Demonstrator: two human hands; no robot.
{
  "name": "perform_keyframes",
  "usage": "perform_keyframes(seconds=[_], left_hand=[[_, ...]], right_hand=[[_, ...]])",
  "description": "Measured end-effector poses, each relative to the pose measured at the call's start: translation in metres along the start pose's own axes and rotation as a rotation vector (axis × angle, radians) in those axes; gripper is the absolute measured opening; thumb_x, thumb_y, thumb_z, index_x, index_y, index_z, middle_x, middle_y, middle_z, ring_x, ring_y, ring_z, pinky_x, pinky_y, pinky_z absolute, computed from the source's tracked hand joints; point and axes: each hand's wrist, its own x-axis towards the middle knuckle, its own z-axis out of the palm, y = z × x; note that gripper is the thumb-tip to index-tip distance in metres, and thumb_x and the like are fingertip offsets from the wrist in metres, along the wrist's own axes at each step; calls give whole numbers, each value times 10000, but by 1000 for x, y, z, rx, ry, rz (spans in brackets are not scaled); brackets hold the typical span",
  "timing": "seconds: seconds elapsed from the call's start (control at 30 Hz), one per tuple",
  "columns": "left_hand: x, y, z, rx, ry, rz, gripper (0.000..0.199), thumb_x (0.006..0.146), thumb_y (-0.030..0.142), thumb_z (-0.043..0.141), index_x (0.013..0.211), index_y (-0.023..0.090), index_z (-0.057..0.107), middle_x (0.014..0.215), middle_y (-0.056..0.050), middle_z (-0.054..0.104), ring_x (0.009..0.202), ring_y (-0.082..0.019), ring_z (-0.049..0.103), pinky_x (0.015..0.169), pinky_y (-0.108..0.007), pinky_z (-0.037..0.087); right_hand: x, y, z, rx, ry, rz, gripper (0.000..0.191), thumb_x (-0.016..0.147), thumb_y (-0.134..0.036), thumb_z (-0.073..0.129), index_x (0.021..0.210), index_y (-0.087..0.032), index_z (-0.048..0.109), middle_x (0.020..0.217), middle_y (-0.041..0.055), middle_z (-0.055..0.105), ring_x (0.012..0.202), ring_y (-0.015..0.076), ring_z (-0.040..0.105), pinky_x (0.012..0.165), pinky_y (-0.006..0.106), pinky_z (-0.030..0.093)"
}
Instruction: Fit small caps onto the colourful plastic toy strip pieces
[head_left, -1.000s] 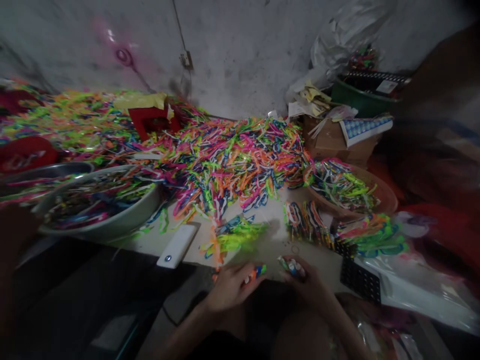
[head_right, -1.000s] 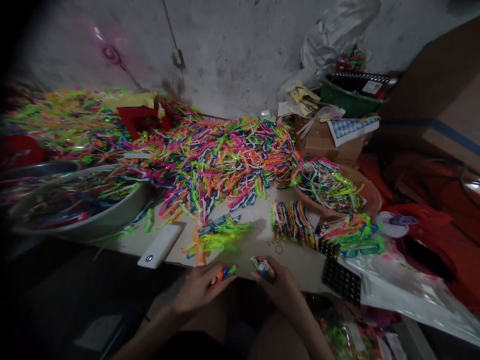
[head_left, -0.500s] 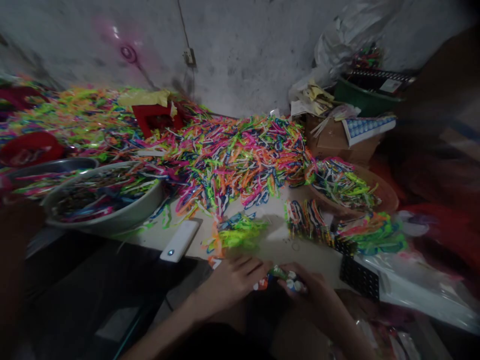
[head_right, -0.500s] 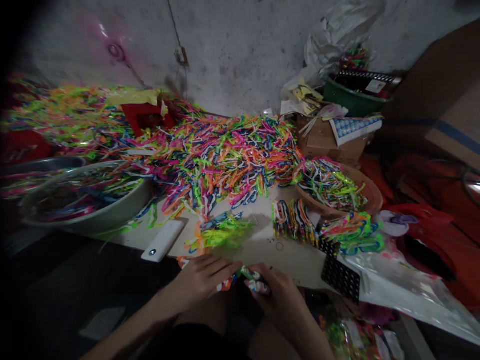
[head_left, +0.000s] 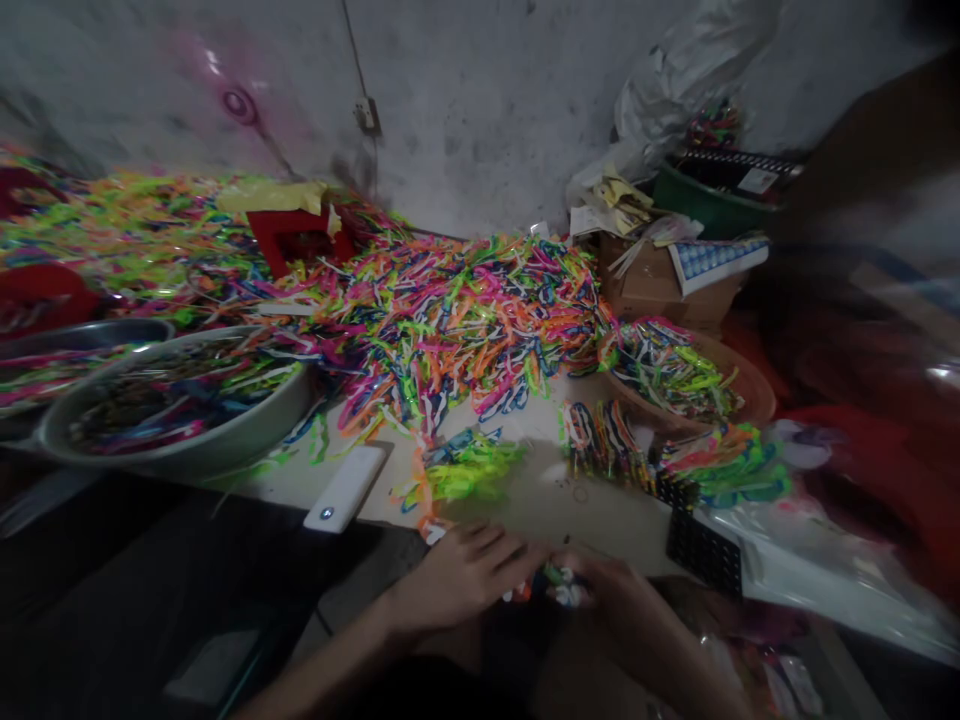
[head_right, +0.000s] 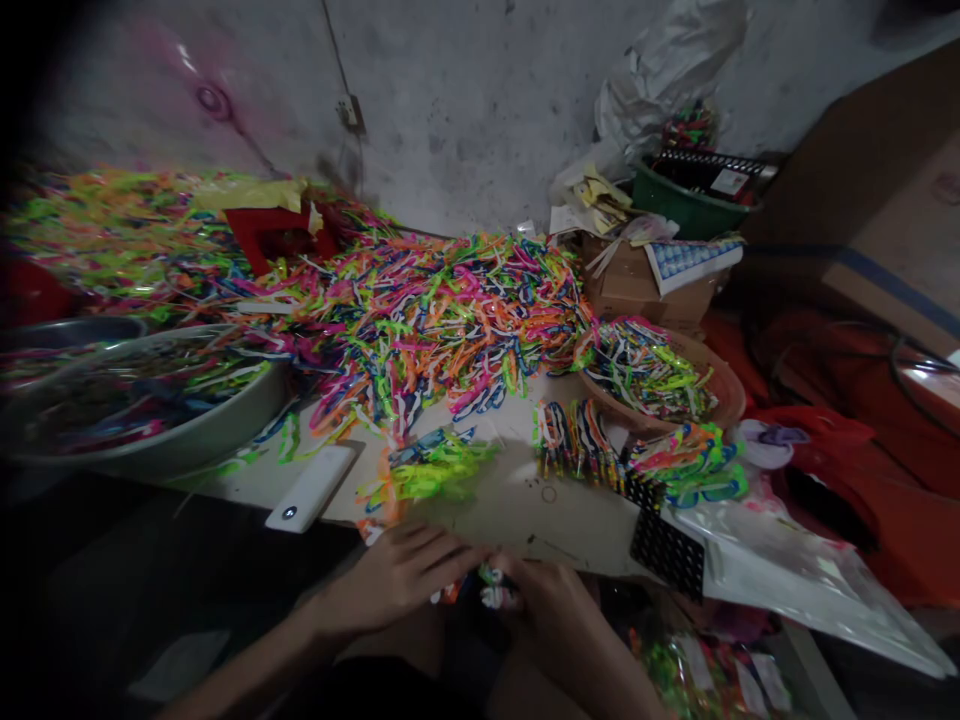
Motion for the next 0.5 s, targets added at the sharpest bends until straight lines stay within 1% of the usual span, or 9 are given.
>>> perform_keyframes(seconds=[0.1,0.23,0.3,0.33,0.37,0.4,0.43,0.47,0.5], left_hand=[[4,-1,3,-17,-36,14,297,955,140,362,1233,128,465,893,-59,630,767,-161,595,631,-269,463],[10,-5,10,8,-148,84,218,930,156,452,1141,165,507,817,-21,616,684,-152,573,552,-259,423],[9,-9,14,-1,-134,94,181,932,156,446,1097,165,520,815,-21,619,692,-152,578,568,-257,430],[7,-12,16,-20,-89,80,178,942,158,418,1086,163,524,833,-31,629,716,-154,587,595,-255,441],[4,-14,19,-54,-16,39,187,956,169,382,1069,163,530,854,-42,639,740,-154,598,628,-254,450],[1,-16,23,-112,67,-36,204,967,196,355,1049,164,539,867,-52,648,757,-155,607,654,-253,457],[-2,-17,27,-199,142,-159,224,975,238,343,1006,164,552,859,-56,656,757,-155,615,666,-251,460],[-5,-17,33,-324,193,-330,257,976,293,343,941,163,562,821,-52,659,732,-155,621,659,-247,462],[-8,-16,40,-483,213,-535,303,971,359,350,867,164,557,748,-38,653,677,-152,621,632,-241,462]], right_hand=[[2,1,2,116,-29,54,274,732,-98,460,894,-221,644,837,11,717,795,177,664,710,214,474],[7,16,10,116,-50,159,109,762,-190,550,818,-196,643,769,3,707,713,159,635,632,196,424],[12,30,11,80,-92,196,97,750,-215,587,820,-183,646,759,7,707,687,153,617,600,196,397],[15,40,10,50,-117,215,104,746,-232,602,823,-179,649,753,9,706,677,152,612,586,198,386],[19,50,7,10,-131,247,114,741,-250,617,824,-180,652,756,10,707,683,154,612,584,201,381],[24,63,3,-34,-128,295,119,735,-265,630,819,-184,655,760,9,708,694,157,617,587,203,382],[29,76,-1,-78,-107,351,116,737,-273,633,809,-184,654,759,12,708,700,161,624,591,205,386],[35,89,-6,-119,-67,434,114,743,-283,632,797,-184,651,745,14,706,689,162,628,585,206,390],[43,103,-11,-148,-20,509,126,774,-291,602,794,-174,645,711,24,698,646,161,627,562,211,391]])
